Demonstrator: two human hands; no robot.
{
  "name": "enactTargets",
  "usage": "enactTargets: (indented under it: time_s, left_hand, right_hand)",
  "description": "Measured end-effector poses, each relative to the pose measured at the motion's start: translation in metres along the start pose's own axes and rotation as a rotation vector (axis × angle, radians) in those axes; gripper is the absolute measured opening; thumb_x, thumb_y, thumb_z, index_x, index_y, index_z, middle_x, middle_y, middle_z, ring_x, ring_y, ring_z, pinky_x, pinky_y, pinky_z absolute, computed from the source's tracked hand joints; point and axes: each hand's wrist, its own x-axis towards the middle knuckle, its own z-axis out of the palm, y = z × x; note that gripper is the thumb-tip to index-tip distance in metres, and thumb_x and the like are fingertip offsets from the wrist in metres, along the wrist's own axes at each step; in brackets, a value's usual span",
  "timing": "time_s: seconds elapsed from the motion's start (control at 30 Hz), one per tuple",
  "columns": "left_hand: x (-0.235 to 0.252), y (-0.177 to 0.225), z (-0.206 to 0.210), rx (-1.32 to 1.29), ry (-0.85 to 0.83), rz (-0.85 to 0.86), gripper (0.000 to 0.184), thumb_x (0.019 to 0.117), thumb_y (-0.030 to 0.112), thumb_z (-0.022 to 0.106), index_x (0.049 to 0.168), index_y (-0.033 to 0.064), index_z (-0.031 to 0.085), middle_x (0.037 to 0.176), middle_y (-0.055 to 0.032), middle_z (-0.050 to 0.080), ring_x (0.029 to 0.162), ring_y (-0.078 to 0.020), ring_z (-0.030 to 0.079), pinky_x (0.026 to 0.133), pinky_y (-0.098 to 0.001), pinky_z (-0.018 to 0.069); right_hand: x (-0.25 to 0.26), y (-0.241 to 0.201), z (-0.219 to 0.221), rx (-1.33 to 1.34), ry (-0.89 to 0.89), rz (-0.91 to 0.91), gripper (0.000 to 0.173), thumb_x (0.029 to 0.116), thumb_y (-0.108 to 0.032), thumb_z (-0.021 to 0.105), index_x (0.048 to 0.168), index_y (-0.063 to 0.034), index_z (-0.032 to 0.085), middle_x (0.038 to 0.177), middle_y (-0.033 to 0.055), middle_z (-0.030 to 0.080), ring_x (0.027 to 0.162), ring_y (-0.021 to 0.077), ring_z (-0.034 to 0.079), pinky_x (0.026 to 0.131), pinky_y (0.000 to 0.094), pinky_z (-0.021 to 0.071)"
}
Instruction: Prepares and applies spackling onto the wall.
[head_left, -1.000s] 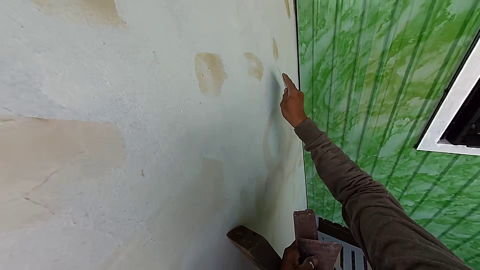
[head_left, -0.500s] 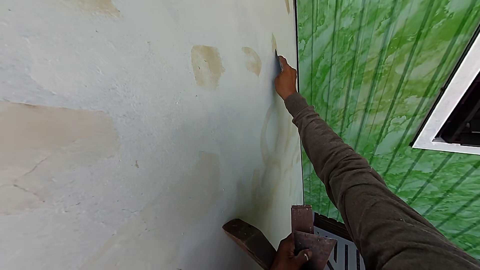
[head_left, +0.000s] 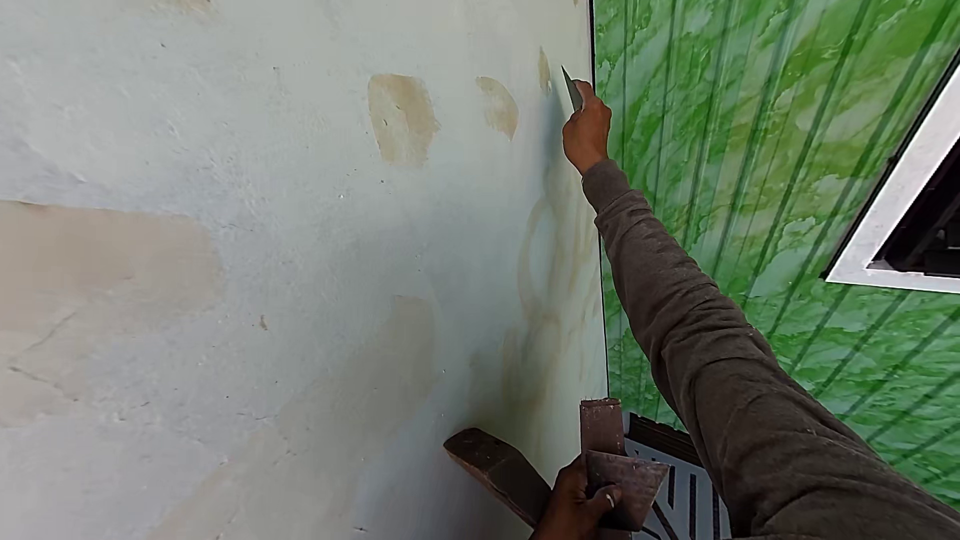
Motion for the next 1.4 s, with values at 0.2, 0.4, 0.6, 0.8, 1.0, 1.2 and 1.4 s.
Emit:
enactTargets:
  time_s: [0.2,0.4,0.6,0.8,1.0,1.2,1.4]
  left_hand:
    - [-0.001,-0.001,-0.002,-0.020,-0.008,-0.002,0.026,0.0965,0.004,0.067,0.120,-0.0048,0.065,0.111,-0.0106,0.073,0.102,-0.0151,0.071,0.096,-0.0359,0.0584]
    - [-0.001,0.002,-0.002,-0.061,-0.004,-0.007,0.024,0.0966,0.003,0.065,0.119,-0.0060,0.064,0.107,-0.0100,0.074,0.099,-0.0137,0.072,0.095,-0.0351,0.0586]
    - [0.002,0.000,-0.005,-0.075,0.013,0.009,0.022,0.0959,0.001,0.065,0.117,-0.0057,0.065,0.106,-0.0085,0.075,0.098,-0.0120,0.072,0.094,-0.0344,0.0586]
    - [0.004,0.003,-0.007,-0.033,0.016,0.009,0.022,0.0968,0.002,0.065,0.117,-0.0062,0.065,0.108,-0.0092,0.074,0.100,-0.0120,0.071,0.095,-0.0344,0.0579]
    - [0.009,0.005,-0.006,0.021,-0.014,0.035,0.020,0.0977,0.004,0.064,0.114,-0.0076,0.066,0.105,-0.0122,0.072,0.098,-0.0133,0.070,0.093,-0.0348,0.0576]
    - [0.010,0.003,-0.004,0.054,0.006,0.039,0.024,0.0985,0.009,0.065,0.117,-0.0060,0.065,0.104,-0.0143,0.072,0.097,-0.0166,0.070,0.092,-0.0376,0.0567]
    - [0.014,-0.004,-0.006,0.109,-0.009,0.101,0.024,0.0998,0.011,0.064,0.117,-0.0056,0.064,0.105,-0.0153,0.071,0.097,-0.0182,0.069,0.091,-0.0382,0.0568]
  right_hand:
    - [-0.025,0.016,-0.032,0.011,-0.171,-0.153,0.048,0.0934,0.004,0.047,0.131,-0.0133,0.070,0.124,0.0149,0.071,0.118,0.0289,0.066,0.103,0.0491,0.0501]
    - [-0.056,0.041,-0.040,-0.002,-0.031,-0.051,0.051,0.0980,0.002,0.042,0.143,-0.0125,0.060,0.123,0.0172,0.071,0.110,0.0319,0.069,0.096,0.0499,0.0532]
    - [-0.032,0.038,-0.029,0.056,0.005,-0.072,0.048,0.1016,-0.002,0.040,0.147,-0.0095,0.056,0.124,0.0187,0.069,0.107,0.0314,0.069,0.095,0.0465,0.0532]
    - [-0.011,0.018,0.021,0.085,-0.044,-0.084,0.052,0.1001,-0.001,0.041,0.150,-0.0106,0.053,0.130,0.0170,0.069,0.119,0.0326,0.066,0.104,0.0489,0.0497]
    - [-0.123,0.033,-0.043,0.252,-0.238,-0.182,0.028,0.1059,-0.018,0.054,0.128,-0.0140,0.070,0.110,0.0094,0.075,0.092,0.0191,0.072,0.084,0.0427,0.0586]
    - [-0.113,0.032,-0.052,1.077,-0.775,0.002,0.025,0.0931,-0.023,0.074,0.117,-0.0190,0.069,0.108,-0.0015,0.074,0.093,0.0109,0.073,0.083,0.0310,0.0630]
    - [-0.088,0.009,-0.036,0.255,0.069,-0.067,0.035,0.0979,-0.034,0.067,0.114,-0.0035,0.072,0.104,0.0126,0.073,0.097,0.0184,0.070,0.091,0.0411,0.0547]
